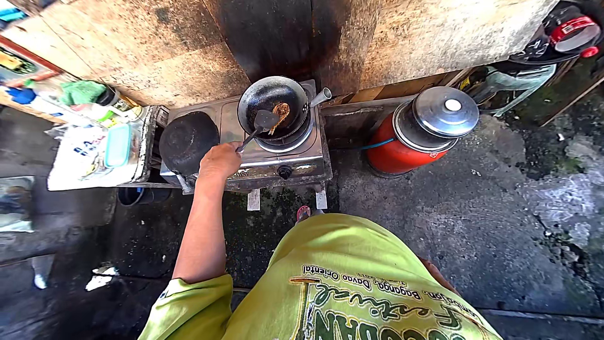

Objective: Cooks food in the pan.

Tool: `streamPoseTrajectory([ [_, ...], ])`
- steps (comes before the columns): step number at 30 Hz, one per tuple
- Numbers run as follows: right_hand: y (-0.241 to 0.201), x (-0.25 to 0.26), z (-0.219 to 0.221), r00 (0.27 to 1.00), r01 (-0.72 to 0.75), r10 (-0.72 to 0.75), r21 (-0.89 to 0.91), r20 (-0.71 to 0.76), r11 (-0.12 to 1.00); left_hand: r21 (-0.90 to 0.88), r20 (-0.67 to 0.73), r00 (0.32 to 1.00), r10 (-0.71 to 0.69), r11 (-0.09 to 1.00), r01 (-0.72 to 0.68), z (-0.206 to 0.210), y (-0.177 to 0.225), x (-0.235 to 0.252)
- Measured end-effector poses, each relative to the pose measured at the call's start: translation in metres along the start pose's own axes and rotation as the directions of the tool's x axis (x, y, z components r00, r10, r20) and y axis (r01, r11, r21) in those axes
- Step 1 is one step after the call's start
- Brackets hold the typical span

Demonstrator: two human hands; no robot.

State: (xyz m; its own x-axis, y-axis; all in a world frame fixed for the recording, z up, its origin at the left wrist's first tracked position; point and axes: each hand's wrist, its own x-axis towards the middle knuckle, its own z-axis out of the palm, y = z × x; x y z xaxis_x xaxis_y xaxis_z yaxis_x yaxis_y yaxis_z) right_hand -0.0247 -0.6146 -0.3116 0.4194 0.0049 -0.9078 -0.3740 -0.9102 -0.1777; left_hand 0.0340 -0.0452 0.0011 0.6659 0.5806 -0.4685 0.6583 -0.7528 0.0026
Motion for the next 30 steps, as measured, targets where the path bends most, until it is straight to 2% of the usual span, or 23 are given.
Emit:
streamPoseTrajectory([
  [7,-0.015,-0.012,-0.008,1.0,-0.004,0.005,-0.007,0.014,1.0,0.039,0.055,0.998,0.013,0.999,-0.016,-0.003,-0.002,0.0],
  [10,-0.001,0.013,-0.004,0.999,0.031,-0.032,0.014,0.006,0.999,0.056,0.069,0.997,0.02,0.998,-0.024,-0.003,-0.004,0.006],
  [13,0.037,0.064,0.016,0.987,0.137,-0.131,0.06,-0.091,0.989,0.031,0.079,0.996,0.028,0.999,-0.031,-0.002,-0.008,0.009],
  [17,-0.009,0.013,-0.007,1.0,0.029,-0.029,0.007,0.006,1.0,0.031,0.083,0.996,0.029,0.999,-0.031,-0.002,-0.008,0.009],
  [30,-0.004,0.014,0.0,0.999,0.029,-0.029,0.004,-0.016,1.0,0.053,0.082,0.996,0.036,0.998,-0.04,-0.001,-0.005,0.006],
])
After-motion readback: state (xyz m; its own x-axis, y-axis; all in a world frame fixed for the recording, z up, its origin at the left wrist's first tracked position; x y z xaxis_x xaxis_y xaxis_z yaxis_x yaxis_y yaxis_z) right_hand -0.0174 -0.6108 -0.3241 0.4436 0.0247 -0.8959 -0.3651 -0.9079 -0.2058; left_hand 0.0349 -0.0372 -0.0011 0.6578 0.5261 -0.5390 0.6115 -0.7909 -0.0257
